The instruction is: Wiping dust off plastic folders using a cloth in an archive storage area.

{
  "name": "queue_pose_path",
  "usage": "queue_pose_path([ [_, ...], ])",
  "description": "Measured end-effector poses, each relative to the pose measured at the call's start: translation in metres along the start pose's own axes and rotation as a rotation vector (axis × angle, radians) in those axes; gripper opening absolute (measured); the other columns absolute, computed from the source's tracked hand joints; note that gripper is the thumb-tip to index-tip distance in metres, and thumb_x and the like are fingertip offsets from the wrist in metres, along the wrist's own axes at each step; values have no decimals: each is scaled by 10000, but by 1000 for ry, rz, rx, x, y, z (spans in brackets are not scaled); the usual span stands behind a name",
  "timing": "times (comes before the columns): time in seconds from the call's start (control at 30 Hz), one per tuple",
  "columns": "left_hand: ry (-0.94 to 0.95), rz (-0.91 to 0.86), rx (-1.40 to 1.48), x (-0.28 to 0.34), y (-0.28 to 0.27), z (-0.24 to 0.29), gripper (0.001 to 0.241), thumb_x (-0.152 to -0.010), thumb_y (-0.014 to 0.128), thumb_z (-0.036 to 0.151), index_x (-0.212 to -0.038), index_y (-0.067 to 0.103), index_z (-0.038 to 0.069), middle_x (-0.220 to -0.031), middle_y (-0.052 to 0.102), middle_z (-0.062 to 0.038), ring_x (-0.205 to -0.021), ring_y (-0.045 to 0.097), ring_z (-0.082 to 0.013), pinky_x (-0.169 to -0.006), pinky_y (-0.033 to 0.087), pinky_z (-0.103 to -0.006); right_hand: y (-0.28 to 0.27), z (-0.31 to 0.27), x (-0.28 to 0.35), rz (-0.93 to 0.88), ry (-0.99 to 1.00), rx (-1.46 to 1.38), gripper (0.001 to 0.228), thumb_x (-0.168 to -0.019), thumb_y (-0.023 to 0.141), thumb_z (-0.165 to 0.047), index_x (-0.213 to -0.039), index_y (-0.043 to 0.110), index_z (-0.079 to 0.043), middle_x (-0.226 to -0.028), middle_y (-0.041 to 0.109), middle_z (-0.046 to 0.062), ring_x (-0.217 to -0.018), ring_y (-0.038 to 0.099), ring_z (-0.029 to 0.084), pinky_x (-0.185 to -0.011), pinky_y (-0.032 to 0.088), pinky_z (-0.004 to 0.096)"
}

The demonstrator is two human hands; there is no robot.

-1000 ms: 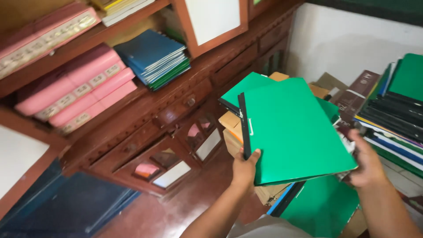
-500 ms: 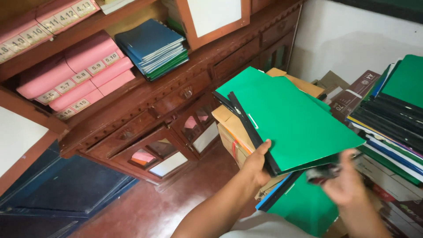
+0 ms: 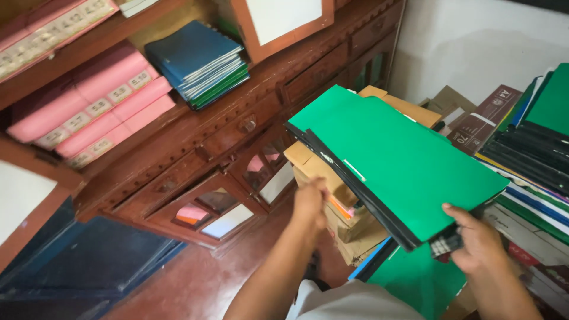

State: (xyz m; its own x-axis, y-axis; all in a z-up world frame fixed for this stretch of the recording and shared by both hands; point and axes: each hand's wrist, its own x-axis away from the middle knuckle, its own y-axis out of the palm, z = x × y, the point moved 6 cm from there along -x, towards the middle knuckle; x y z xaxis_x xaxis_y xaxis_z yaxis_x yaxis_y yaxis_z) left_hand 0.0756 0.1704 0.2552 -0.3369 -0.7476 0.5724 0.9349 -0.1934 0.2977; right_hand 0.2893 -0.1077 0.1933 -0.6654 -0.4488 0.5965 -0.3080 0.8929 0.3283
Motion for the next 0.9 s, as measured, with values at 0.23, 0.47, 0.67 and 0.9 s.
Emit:
queue_pose_path([
  [0.23, 238, -196, -181, -92, 28, 69, 225, -955, 621, 149, -1145, 698, 56, -867, 594, -22, -737, 483, -110, -693, 413, -238, 3, -12, 3, 202, -74, -85, 353, -980, 622, -222, -1302, 584, -84, -1344, 640, 41, -1133, 598, 174, -960, 450, 339],
  [0.47, 763, -234, -1173, -205, 74, 116, 465, -950, 585, 384, -1255, 652, 39, -1175, 720, -186, -1027, 682, -372, -901, 537, -435, 32, -23, 19, 507, 78, 87, 471, -978, 638, -69, -1394, 481, 87, -1381, 562, 276, -1200, 568, 425, -1005, 449, 533],
  [0.67, 663, -354, -1622, -277, 111, 92, 702, -1016, 420, 599, -1230, 594, -47, -1212, 647, -274, -1094, 612, -465, -990, 473, -519, 10, 0, -4, 581, -95, 74, 387, -984, 633, 0, -1331, 501, 110, -1226, 596, 274, -1029, 591, 391, -855, 467, 496],
  [0.9, 481, -465, -1846, -247, 146, 95, 848, -1011, 355, 712, -1209, 636, -63, -1239, 615, -291, -1079, 633, -428, -965, 506, -502, 15, 6, -2, 666, -155, 99, 376, -989, 640, -41, -1331, 540, 80, -1096, 605, 268, -927, 568, 352, -787, 435, 451],
])
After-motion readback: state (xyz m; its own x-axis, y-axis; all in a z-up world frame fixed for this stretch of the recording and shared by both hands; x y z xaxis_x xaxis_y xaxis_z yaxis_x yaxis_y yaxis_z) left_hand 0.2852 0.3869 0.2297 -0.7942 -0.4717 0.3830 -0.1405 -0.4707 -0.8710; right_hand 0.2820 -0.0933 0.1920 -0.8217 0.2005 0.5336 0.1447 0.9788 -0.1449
